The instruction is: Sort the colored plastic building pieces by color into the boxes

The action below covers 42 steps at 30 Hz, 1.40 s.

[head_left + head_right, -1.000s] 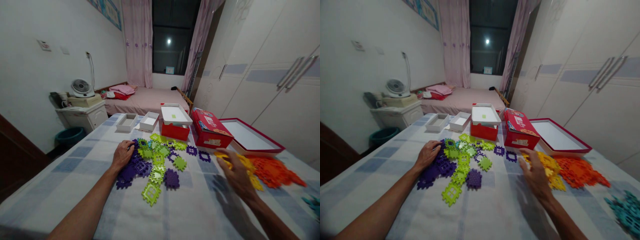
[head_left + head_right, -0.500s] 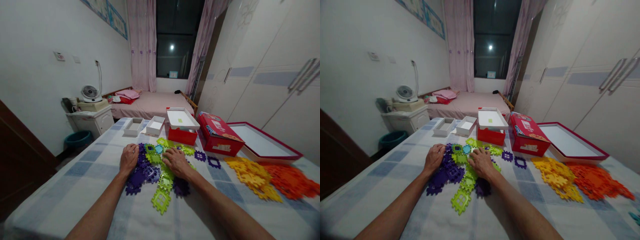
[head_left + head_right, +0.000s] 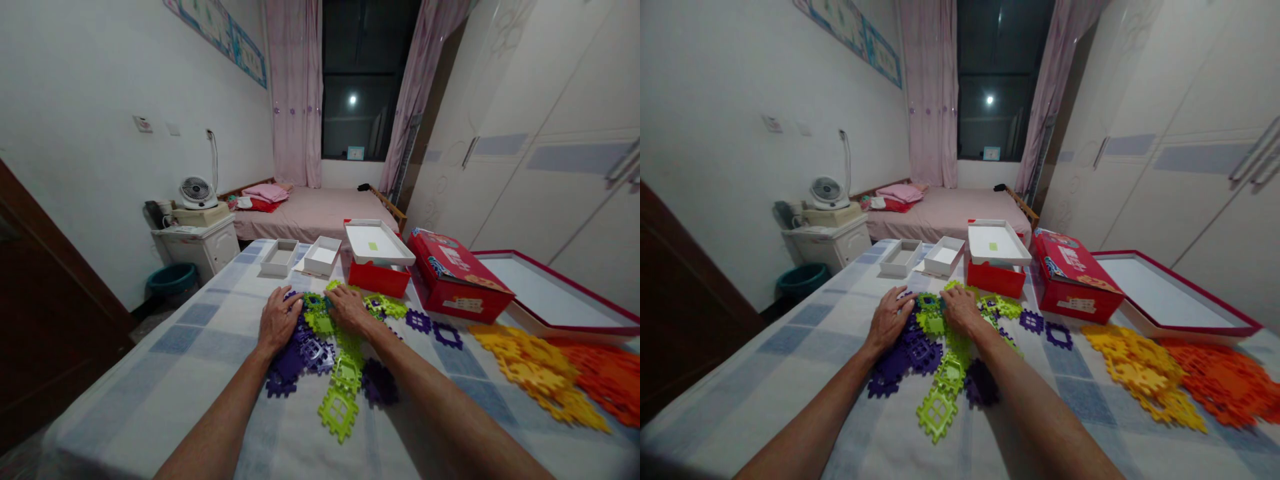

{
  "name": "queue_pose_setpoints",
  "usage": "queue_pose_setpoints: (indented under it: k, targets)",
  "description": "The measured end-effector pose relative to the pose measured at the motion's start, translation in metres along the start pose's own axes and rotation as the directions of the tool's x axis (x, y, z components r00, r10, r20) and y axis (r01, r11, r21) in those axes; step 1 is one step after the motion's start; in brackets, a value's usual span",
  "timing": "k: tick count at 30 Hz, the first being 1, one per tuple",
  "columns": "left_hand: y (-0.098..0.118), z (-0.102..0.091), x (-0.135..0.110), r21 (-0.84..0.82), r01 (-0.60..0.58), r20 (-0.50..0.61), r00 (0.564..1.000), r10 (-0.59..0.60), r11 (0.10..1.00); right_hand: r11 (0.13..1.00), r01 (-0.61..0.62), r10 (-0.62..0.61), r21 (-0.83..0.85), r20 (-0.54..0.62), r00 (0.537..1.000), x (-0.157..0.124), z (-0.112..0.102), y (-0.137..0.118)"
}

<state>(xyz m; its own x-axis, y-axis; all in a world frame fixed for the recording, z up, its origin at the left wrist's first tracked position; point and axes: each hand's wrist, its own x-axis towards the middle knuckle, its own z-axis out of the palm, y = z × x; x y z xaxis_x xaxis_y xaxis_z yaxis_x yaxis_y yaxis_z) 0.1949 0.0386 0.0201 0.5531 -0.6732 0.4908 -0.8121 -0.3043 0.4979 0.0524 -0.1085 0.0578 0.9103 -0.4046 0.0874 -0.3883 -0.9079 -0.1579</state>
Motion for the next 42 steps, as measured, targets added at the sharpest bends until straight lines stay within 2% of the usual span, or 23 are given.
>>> queue_pose_setpoints:
  k: [4, 10, 13, 16, 20, 25, 28, 33, 36, 39, 42]
  targets:
    - [0.007, -0.001, -0.002, -0.049, -0.068, 0.048, 0.996, 0.07, 0.996, 0.999, -0.043, 0.043, 0.001, -0.025, 0.999, -0.005, -0.01, 0.005]
    - [0.013, -0.003, -0.002, -0.193, -0.176, 0.093, 0.976, 0.196, 0.965, 0.992, -0.123, 0.124, 0.02, -0.065, 0.99, -0.03, -0.023, 0.013]
    - [0.012, -0.004, -0.002, -0.222, -0.12, 0.024, 0.991, 0.129, 0.968, 0.974, -0.222, 0.226, 0.04, -0.131, 0.965, -0.036, -0.031, 0.017]
    - [0.011, -0.005, -0.001, -0.165, -0.043, -0.042, 0.998, 0.036, 0.985, 0.946, -0.295, 0.317, 0.136, -0.189, 0.929, -0.027, -0.034, 0.011]
    - [0.009, -0.006, -0.001, -0.058, 0.047, -0.029, 0.998, -0.049, 0.997, 0.928, -0.238, 0.283, 0.287, -0.125, 0.951, 0.0, -0.023, -0.013]
    - [0.008, -0.006, -0.002, -0.033, 0.056, 0.002, 0.998, -0.056, 0.998, 0.878, -0.175, 0.236, 0.445, -0.084, 0.968, 0.021, -0.007, -0.039]
    - [0.009, -0.008, -0.001, -0.039, 0.043, -0.009, 0.999, -0.043, 0.998, 0.817, -0.128, 0.216, 0.563, -0.093, 0.972, 0.025, -0.006, -0.041]
    - [0.011, -0.009, 0.0, -0.111, -0.021, -0.08, 0.997, 0.012, 0.994, 0.642, -0.038, 0.177, 0.766, -0.099, 0.979, 0.027, -0.007, -0.041]
    - [0.01, -0.007, 0.0, -0.161, -0.073, -0.101, 0.993, 0.057, 0.984, 0.561, -0.011, 0.187, 0.828, -0.114, 0.976, 0.028, -0.003, -0.042]
    - [0.007, -0.006, 0.0, -0.103, -0.023, -0.107, 0.994, 0.012, 0.994, 0.517, -0.024, 0.259, 0.856, -0.13, 0.957, 0.032, 0.003, -0.039]
    - [0.002, -0.004, -0.001, -0.005, 0.031, -0.064, 0.997, -0.031, 1.0, 0.486, -0.05, 0.307, 0.873, -0.117, 0.944, 0.039, 0.009, -0.036]
